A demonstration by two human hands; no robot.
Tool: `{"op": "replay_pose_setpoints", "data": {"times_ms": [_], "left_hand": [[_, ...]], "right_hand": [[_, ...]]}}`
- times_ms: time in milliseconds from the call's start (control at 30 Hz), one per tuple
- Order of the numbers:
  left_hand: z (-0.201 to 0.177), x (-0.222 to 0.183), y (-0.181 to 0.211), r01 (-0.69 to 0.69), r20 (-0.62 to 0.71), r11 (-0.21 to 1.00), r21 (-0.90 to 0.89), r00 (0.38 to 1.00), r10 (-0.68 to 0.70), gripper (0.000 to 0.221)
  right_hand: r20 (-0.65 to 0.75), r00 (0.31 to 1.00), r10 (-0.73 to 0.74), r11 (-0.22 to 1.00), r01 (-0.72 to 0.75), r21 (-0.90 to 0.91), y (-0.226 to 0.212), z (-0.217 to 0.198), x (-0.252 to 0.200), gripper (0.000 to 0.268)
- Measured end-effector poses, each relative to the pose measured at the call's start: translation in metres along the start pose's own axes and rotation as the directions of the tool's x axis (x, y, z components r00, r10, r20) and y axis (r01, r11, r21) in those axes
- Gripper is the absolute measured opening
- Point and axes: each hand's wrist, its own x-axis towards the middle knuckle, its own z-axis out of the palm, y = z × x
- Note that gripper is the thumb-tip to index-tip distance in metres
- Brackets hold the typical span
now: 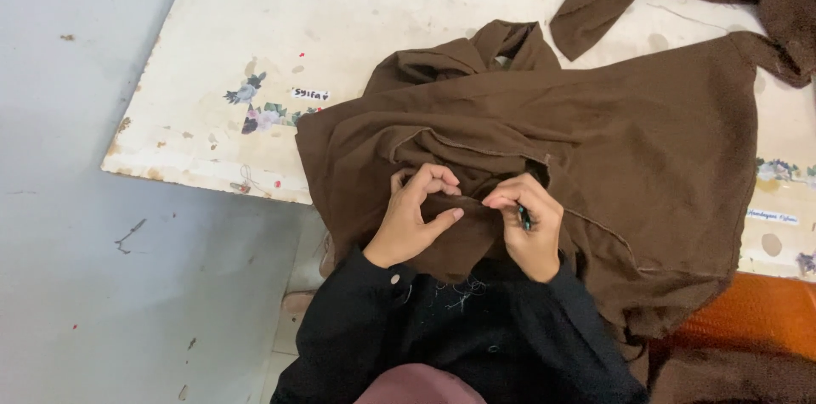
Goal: Trimming loose threads from a brown garment using a thread trimmer at a quality control station.
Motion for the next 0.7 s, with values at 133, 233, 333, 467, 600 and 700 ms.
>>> {"op": "replay_pose_setpoints", "data": {"times_ms": [133,233,333,467,600,700], "left_hand": [[0.001,0.0,0.001,-0.041,-0.062,0.999,0.021,0.997,0.042,0.023],[0.002,0.001,0.007,-0.123,-0.128,0.992,0.039,0.984,0.127,0.02],[0.008,0.0,0.006,-0.245,-0.204,0.965,0.091,0.944,0.259,0.003],[0.019,-0.003,0.008,-0.358,-0.298,0.884,0.302,0.845,0.444,0.007],[0.025,-0.005,0.01,-0.366,-0.36,0.765,0.53,0.719,0.594,0.012],[0.023,-0.007,0.025,-0.305,-0.466,0.871,0.386,0.75,0.47,0.013]], "right_hand": [[-0.024,1.0,-0.01,0.993,0.007,-0.116,-0.015,0.003,-0.006,0.017],[-0.053,0.998,0.015,0.992,-0.022,-0.125,-0.019,0.005,-0.009,0.013],[-0.057,0.998,0.021,0.988,-0.03,-0.151,-0.029,0.007,-0.007,0.012],[-0.066,0.998,-0.004,0.991,-0.005,-0.137,-0.038,0.009,-0.005,0.011],[-0.094,0.995,0.023,1.0,-0.024,-0.019,-0.04,0.005,-0.006,0.014],[-0.069,0.99,0.123,0.99,-0.118,0.084,-0.042,-0.003,-0.014,0.019]]}}
